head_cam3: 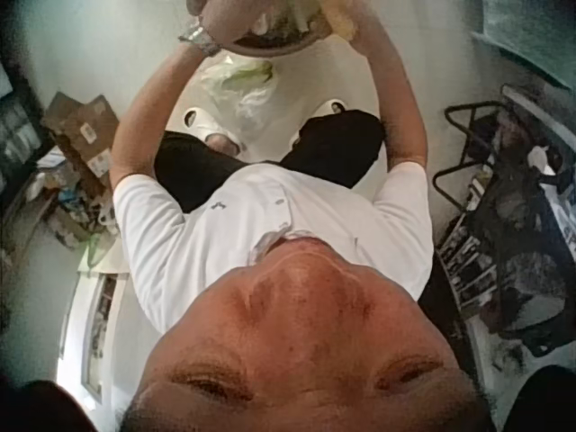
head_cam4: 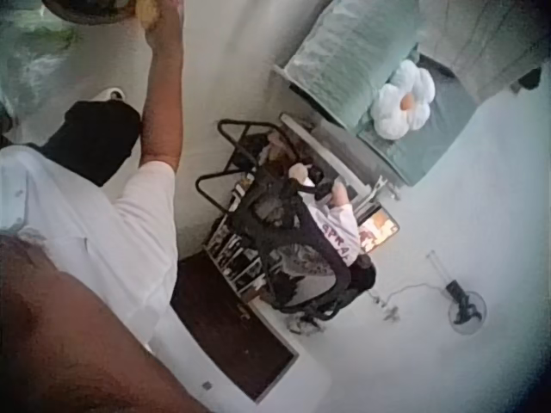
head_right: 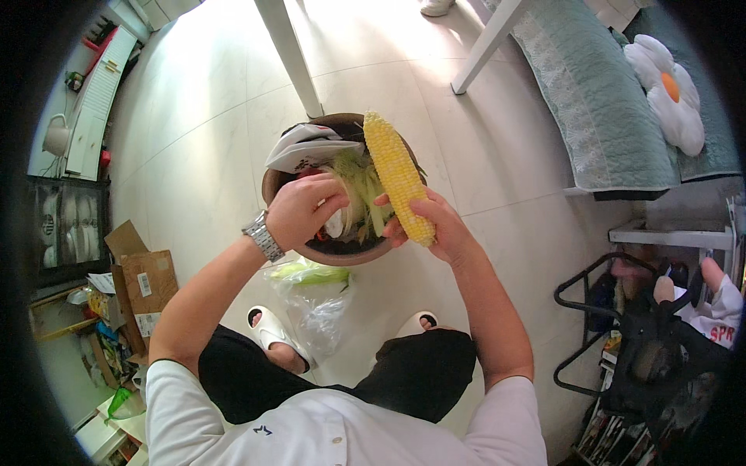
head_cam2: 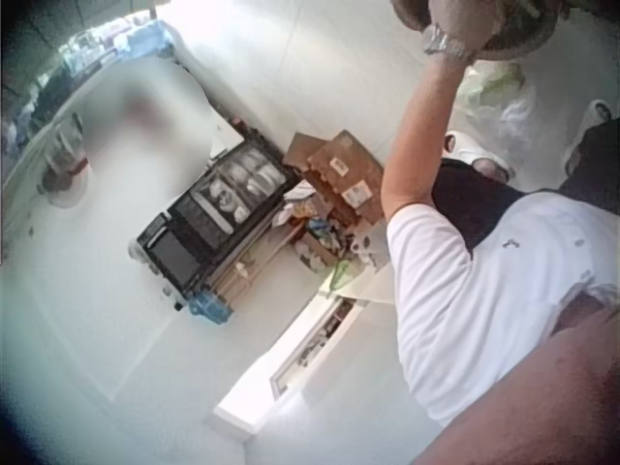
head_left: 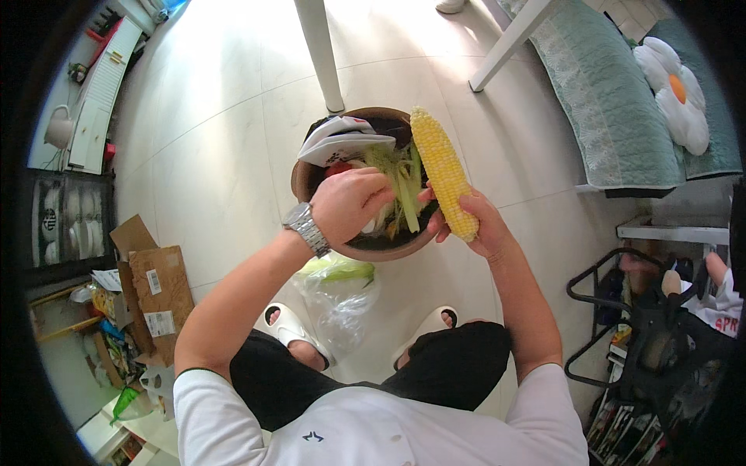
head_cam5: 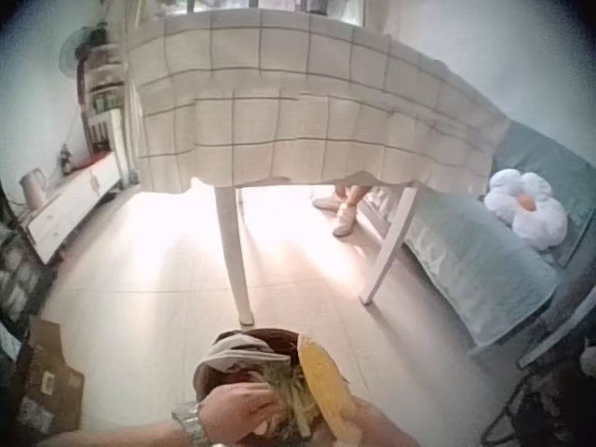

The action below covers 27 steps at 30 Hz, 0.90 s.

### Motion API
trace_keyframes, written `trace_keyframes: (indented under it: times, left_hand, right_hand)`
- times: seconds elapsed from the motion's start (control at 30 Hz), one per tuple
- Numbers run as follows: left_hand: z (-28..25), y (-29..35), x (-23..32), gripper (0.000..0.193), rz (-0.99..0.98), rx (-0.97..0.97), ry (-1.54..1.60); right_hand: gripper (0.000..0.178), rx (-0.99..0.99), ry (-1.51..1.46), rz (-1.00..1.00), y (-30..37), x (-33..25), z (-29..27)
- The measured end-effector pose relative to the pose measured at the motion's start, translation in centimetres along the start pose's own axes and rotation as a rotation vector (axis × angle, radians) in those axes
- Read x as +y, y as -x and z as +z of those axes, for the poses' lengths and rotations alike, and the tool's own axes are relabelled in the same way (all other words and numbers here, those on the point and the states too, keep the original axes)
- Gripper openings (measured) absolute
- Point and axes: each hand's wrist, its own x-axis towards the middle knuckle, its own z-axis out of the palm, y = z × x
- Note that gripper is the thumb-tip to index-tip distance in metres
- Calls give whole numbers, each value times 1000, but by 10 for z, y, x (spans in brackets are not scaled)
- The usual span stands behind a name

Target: The person takes ears of corn out of a plastic bag and peels the husks and silk off by hand, throwing the waste into a trash bin.

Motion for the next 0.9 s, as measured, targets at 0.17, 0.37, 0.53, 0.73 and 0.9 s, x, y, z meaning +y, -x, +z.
trace_keyframes:
  times: [0.17,0.37,0.53,0.73,0.9]
  left_hand:
    - [5,3,-1,42,31,81,-97]
    - [-3,-16,0,31,-38,167,144]
    - [-7,-39,6,39,-279,233,605]
    - [-5,-50,13,38,-265,255,776]
    - [-1,-38,5,25,-211,233,600]
  right_hand:
    - [67,-206,-101,-7,3,-5,-20]
    - [81,-207,-40,-22,9,-8,-16]
    - [83,-229,22,1,12,-11,-11]
    - [84,-246,24,37,10,-5,-6]
    - [86,-290,-45,32,11,-8,-2]
